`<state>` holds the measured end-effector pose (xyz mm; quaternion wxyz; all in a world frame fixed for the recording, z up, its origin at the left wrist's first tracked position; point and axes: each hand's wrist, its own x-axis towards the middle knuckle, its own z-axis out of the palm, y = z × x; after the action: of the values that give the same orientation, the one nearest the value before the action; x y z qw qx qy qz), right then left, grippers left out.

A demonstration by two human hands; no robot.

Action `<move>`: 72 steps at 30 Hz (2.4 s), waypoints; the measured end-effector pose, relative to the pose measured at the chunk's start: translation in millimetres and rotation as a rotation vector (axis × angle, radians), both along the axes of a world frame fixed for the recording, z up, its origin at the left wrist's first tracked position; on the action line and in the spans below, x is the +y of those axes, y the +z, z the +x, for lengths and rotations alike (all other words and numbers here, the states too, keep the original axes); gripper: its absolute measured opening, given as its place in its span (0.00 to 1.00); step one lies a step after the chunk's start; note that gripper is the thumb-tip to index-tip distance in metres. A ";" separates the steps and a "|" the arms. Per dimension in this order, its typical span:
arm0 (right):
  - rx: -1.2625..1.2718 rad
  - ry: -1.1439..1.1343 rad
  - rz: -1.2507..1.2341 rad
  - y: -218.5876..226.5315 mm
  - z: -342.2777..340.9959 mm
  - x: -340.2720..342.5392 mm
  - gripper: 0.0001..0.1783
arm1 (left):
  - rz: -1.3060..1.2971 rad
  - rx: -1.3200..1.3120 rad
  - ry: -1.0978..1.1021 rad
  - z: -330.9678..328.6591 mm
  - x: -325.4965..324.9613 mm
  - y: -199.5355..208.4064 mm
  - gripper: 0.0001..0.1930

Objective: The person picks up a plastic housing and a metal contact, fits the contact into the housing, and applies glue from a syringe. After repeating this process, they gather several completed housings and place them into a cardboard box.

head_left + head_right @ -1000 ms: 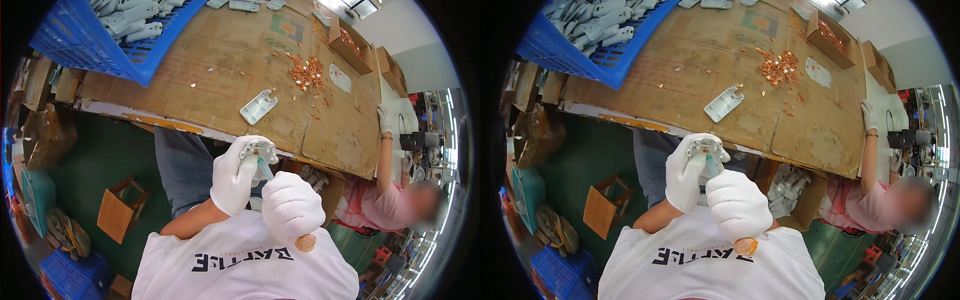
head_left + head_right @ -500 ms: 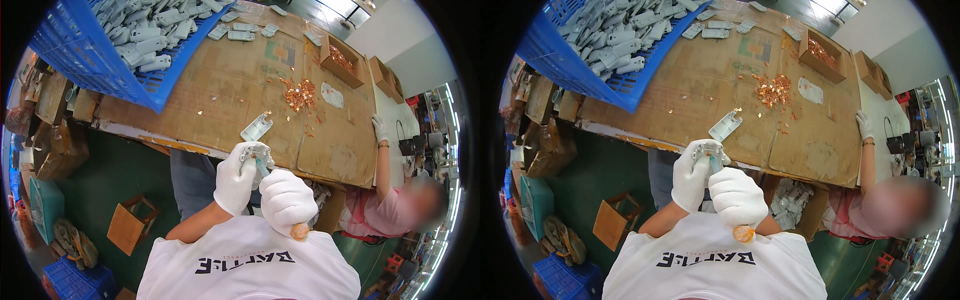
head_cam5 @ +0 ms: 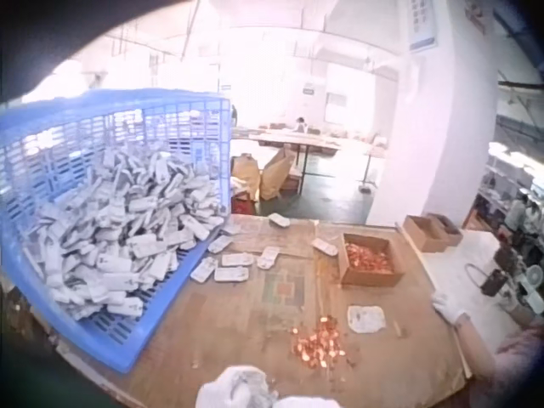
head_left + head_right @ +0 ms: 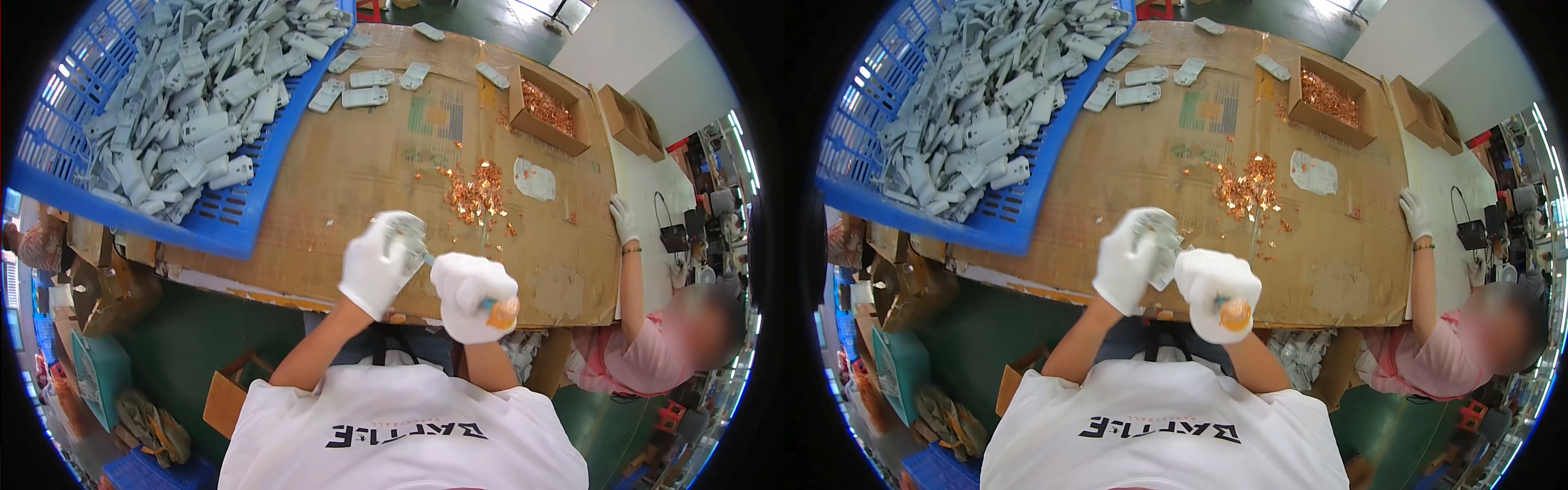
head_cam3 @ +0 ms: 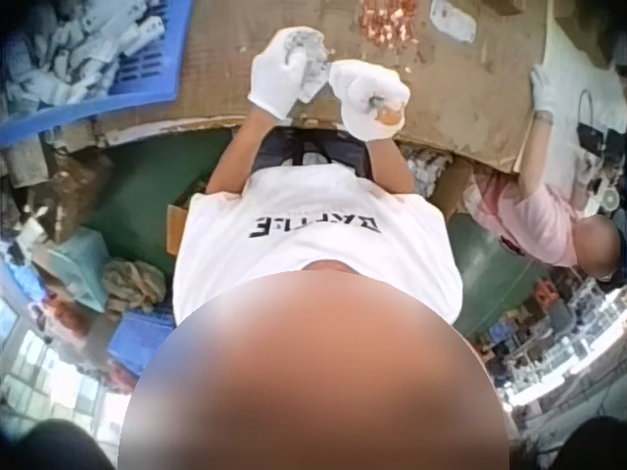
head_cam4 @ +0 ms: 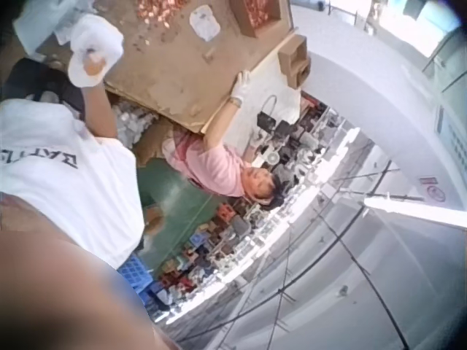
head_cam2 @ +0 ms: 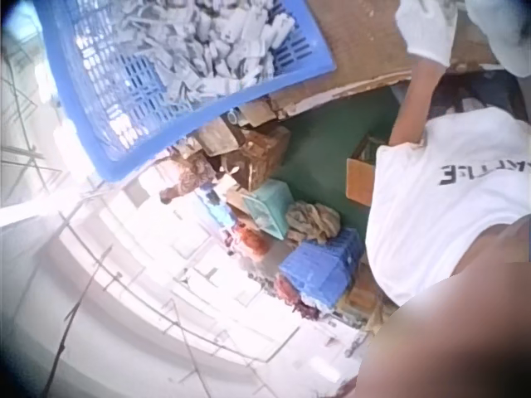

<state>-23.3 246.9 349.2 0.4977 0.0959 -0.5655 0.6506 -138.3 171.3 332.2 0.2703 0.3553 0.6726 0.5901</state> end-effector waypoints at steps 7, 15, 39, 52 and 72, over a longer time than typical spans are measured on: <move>-0.743 -0.151 0.740 -58.0 -74.2 68.8 0.11 | -0.189 -0.129 0.263 -101.1 18.9 -7.6 0.16; -0.794 -0.281 1.109 -32.6 -215.1 94.9 0.30 | -0.496 1.041 1.022 -190.8 5.7 -10.9 0.15; -1.059 -0.142 1.022 -29.0 -397.5 111.9 0.36 | -0.272 0.840 0.668 -162.7 14.8 -31.3 0.07; -1.285 -0.281 0.301 -23.0 -123.0 93.3 0.28 | 0.171 -0.764 0.113 -99.2 112.4 -63.5 0.28; -1.263 -0.666 1.094 -15.5 -96.2 178.2 0.40 | -1.185 0.903 0.794 -156.2 -5.8 -43.8 0.29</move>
<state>-119.5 425.1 333.7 0.1415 -0.2249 -0.9631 0.0438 -294.5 165.5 288.5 -0.1102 0.0937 0.9895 -0.0077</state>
